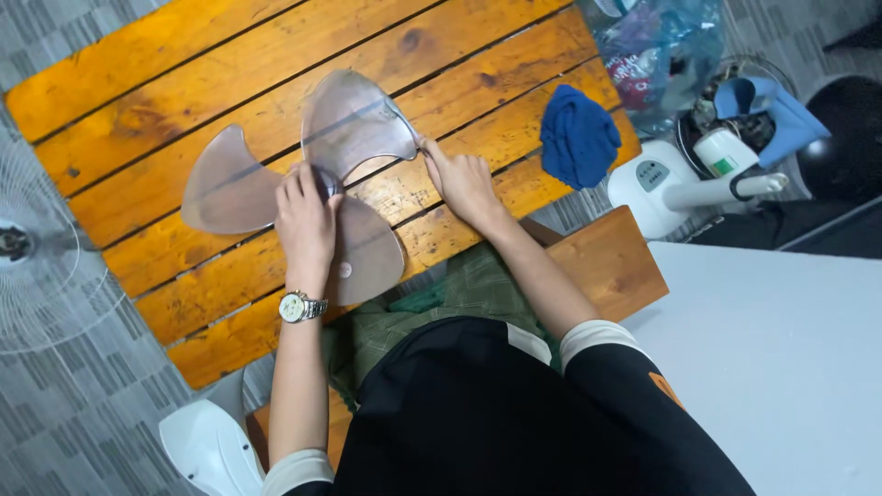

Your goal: Cleaning plastic fan blades using a toothbrush and a cloth on a wooden table

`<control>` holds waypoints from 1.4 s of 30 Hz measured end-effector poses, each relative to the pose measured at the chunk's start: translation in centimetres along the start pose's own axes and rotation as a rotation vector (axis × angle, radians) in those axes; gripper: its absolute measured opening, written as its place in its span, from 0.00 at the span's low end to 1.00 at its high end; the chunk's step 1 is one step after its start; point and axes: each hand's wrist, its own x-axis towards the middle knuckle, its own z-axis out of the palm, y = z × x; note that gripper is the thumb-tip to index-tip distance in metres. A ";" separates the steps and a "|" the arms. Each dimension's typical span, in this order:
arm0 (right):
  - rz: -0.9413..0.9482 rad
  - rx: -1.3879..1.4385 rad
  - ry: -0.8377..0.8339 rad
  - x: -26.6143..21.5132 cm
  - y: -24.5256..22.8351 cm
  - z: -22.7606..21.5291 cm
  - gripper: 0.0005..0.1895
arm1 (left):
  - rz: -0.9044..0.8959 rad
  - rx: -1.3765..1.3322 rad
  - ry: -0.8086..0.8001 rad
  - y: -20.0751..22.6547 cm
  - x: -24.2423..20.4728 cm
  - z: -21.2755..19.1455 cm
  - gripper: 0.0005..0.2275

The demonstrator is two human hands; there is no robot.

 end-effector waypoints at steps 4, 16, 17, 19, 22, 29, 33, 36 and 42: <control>0.019 0.002 0.004 0.3 0.9 1.6 0.14 | -0.002 0.014 -0.002 -0.3 -0.1 0.6 0.32; -0.027 0.106 0.002 1.6 0.1 -0.4 0.16 | -0.058 0.062 -0.030 0.0 0.2 0.8 0.33; -0.019 0.084 -0.018 1.2 0.2 -0.5 0.18 | -0.049 0.053 -0.024 0.1 0.3 0.5 0.33; -0.023 0.063 -0.036 0.9 0.4 0.0 0.19 | -0.049 0.048 -0.011 0.2 0.3 0.2 0.32; -0.003 0.017 -0.058 1.5 0.1 0.8 0.19 | -0.054 0.033 0.005 0.3 0.0 -0.1 0.32; 0.022 0.034 0.013 2.5 1.4 4.2 0.22 | 0.035 0.060 0.011 0.0 0.0 1.0 0.30; -0.055 0.040 0.119 0.8 1.5 3.7 0.26 | 0.009 0.151 0.041 0.0 -0.2 1.0 0.32; -0.051 0.042 0.114 -0.6 2.3 3.9 0.25 | -0.006 0.163 0.038 -0.6 0.0 1.8 0.33; 0.398 0.528 -0.176 0.7 -0.3 -0.8 0.45 | -0.009 -0.129 0.072 0.0 0.5 1.3 0.27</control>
